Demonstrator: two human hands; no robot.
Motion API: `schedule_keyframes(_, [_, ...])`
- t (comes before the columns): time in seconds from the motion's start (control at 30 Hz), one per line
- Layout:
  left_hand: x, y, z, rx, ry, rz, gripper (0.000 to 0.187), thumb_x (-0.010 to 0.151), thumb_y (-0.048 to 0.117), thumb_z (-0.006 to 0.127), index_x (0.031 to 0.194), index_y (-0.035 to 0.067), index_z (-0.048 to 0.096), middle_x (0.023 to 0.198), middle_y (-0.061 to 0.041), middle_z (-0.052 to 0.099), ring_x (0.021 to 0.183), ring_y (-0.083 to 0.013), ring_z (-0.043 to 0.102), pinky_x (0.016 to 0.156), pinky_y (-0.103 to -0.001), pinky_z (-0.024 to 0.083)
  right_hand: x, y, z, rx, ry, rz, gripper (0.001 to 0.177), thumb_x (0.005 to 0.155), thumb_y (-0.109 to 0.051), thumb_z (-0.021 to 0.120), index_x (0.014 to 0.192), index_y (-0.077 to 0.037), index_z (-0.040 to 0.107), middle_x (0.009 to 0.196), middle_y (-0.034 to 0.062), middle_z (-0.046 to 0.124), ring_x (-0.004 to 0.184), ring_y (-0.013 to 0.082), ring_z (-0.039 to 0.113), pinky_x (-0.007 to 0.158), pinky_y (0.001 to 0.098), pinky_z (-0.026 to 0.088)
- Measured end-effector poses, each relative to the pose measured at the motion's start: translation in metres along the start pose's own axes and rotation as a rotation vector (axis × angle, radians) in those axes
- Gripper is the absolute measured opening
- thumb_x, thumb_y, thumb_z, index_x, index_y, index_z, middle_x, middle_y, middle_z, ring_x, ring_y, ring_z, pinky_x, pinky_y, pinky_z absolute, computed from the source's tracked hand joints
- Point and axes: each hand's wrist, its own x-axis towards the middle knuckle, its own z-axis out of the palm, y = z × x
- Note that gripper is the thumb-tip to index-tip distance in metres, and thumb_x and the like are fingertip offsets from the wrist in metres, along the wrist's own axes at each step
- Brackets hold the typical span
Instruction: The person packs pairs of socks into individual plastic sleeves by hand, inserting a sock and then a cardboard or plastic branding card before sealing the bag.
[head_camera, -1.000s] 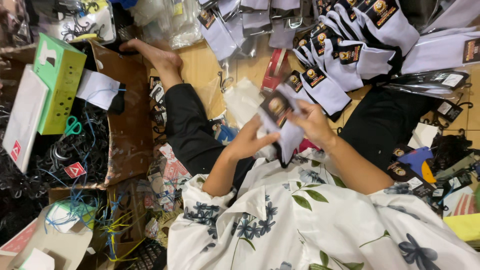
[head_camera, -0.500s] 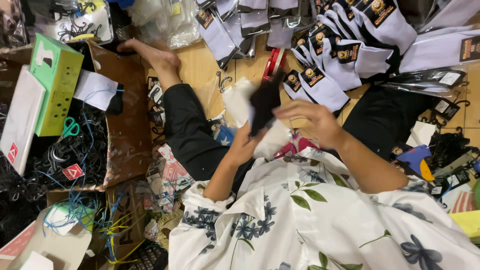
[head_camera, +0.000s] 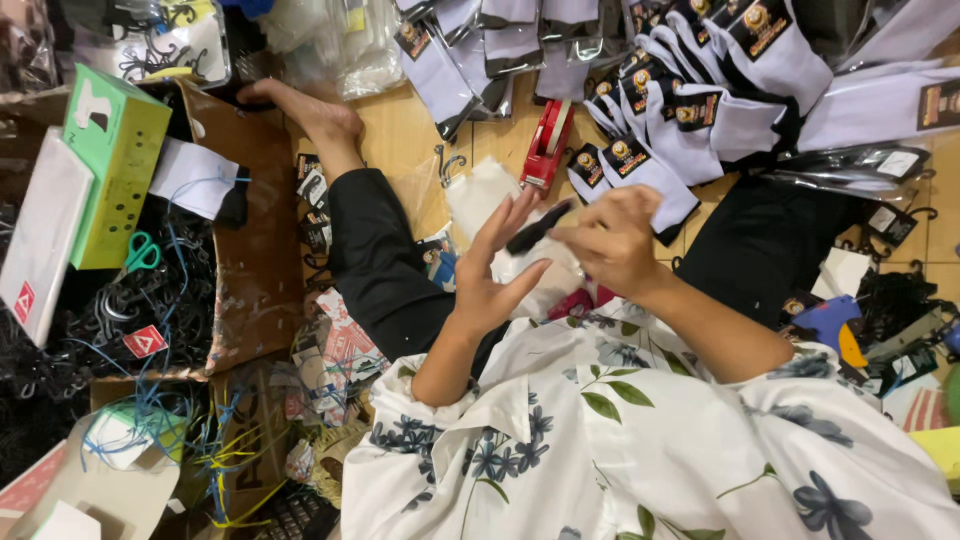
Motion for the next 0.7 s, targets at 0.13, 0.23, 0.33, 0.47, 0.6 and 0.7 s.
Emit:
schedule_keyframes(0.13, [-0.003,0.007,-0.002,-0.064,0.074,0.074,0.066,0.083,-0.005,0.084,0.141,-0.011,0.051,0.135,-0.032,0.062,0.127,-0.0464,0.060,0.110,-0.055,0.049,0.012,0.011,0.010,-0.021,-0.074,0.062,0.010,0.087,-0.024,0.087,0.083,-0.027,0.078,0.082,-0.0042,0.056,0.092,0.0222,0.057,0.099,0.0475,0.032])
schedule_keyframes(0.23, [-0.019,-0.002,0.004,-0.196,-0.033,-0.073,0.031,0.082,0.010,0.084,0.104,-0.009,0.074,0.112,-0.029,0.074,0.107,-0.0432,0.074,0.098,-0.050,0.056,0.037,-0.002,-0.014,0.022,-0.027,0.091,0.013,0.086,-0.020,0.089,0.083,-0.026,0.078,0.098,-0.0025,0.059,0.109,0.0261,0.056,0.099,0.0489,0.031])
schedule_keyframes(0.33, [-0.054,-0.042,0.010,-0.834,-0.174,-0.551,0.073,0.100,0.064,0.055,0.103,-0.007,0.070,0.112,-0.033,0.071,0.103,-0.0430,0.073,0.091,-0.055,0.058,0.073,-0.031,-0.048,0.055,-0.034,0.038,0.012,0.088,-0.014,0.087,0.085,-0.017,0.076,0.146,0.0181,0.057,0.139,0.0435,0.045,0.110,0.0567,0.024])
schedule_keyframes(0.47, [-0.062,-0.068,-0.020,-0.084,0.277,-0.344,0.056,0.084,0.053,0.072,0.099,0.002,0.055,0.087,-0.014,0.056,0.087,-0.0230,0.051,0.089,-0.032,0.042,0.071,-0.052,-0.060,0.410,-0.092,-0.059,0.015,0.096,-0.006,0.070,0.083,-0.011,0.073,0.100,0.0073,0.077,0.083,0.0280,0.072,0.073,0.0405,0.052])
schedule_keyframes(0.6, [-0.032,-0.011,-0.036,0.085,-0.063,-0.161,0.104,0.063,0.051,0.095,0.140,-0.005,0.053,0.126,-0.021,0.068,0.123,-0.0313,0.062,0.112,-0.045,0.042,0.079,-0.065,-0.057,0.724,-0.015,-0.060,0.011,0.089,0.000,0.074,0.081,-0.005,0.078,0.082,0.0065,0.076,0.059,0.0217,0.068,0.055,0.0326,0.055])
schedule_keyframes(0.7, [-0.023,0.003,-0.028,0.226,0.025,-0.346,0.031,0.079,0.021,0.089,0.108,0.018,0.081,0.048,0.002,0.061,0.050,-0.0060,0.056,0.061,-0.017,0.048,0.063,-0.040,-0.023,0.470,0.008,0.228,0.030,0.080,-0.021,0.095,0.092,-0.005,0.072,0.078,0.0027,0.076,0.065,0.0236,0.072,0.063,0.0330,0.057])
